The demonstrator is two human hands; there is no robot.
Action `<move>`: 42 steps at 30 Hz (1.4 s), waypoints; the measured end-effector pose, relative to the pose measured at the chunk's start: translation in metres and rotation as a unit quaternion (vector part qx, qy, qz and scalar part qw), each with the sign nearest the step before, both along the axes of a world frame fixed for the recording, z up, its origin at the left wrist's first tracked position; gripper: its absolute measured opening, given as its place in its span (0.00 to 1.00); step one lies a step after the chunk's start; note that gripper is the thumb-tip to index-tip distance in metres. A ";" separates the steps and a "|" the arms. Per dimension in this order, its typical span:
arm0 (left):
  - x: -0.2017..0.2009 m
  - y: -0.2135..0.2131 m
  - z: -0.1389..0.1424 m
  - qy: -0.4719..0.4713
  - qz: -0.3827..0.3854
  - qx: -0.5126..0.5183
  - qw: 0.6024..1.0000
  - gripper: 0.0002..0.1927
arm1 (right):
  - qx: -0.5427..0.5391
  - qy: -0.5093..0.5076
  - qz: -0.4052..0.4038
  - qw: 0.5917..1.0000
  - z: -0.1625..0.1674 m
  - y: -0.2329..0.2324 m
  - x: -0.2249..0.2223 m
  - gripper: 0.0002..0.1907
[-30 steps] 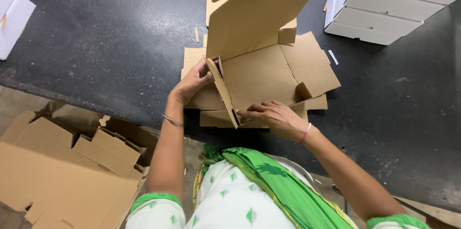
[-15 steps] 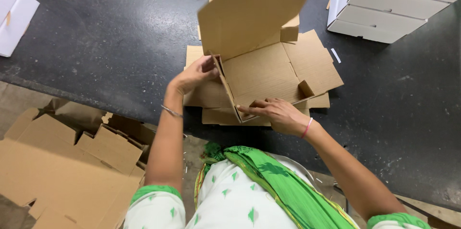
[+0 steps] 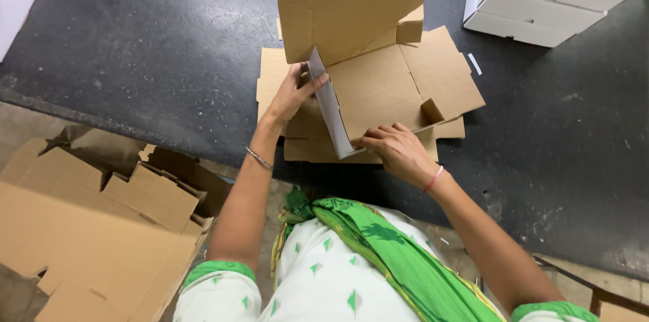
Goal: The person assembles flat cardboard sheets into small white boxes by folding and tucking flaps. They place a black plastic-wrapped item into each box, close the lids, and stack the finished boxes on the table.
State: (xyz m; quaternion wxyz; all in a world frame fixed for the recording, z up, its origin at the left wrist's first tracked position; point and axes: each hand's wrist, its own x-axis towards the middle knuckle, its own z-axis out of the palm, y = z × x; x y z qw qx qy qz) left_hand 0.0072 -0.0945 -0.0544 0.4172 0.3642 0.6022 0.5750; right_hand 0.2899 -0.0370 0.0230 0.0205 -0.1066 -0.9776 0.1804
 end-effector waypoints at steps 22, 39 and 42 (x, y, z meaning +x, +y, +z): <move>0.026 0.020 0.004 0.224 0.132 0.020 0.965 0.39 | -0.021 0.012 -0.058 0.998 0.001 -0.003 -0.002 0.15; 0.083 -0.063 0.017 0.209 0.264 0.000 0.942 0.21 | 0.039 -0.008 -0.327 0.944 -0.022 -0.048 -0.044 0.12; 0.103 -0.084 0.029 0.359 0.050 0.117 0.925 0.16 | 0.081 0.050 -0.323 0.942 -0.028 -0.037 -0.019 0.17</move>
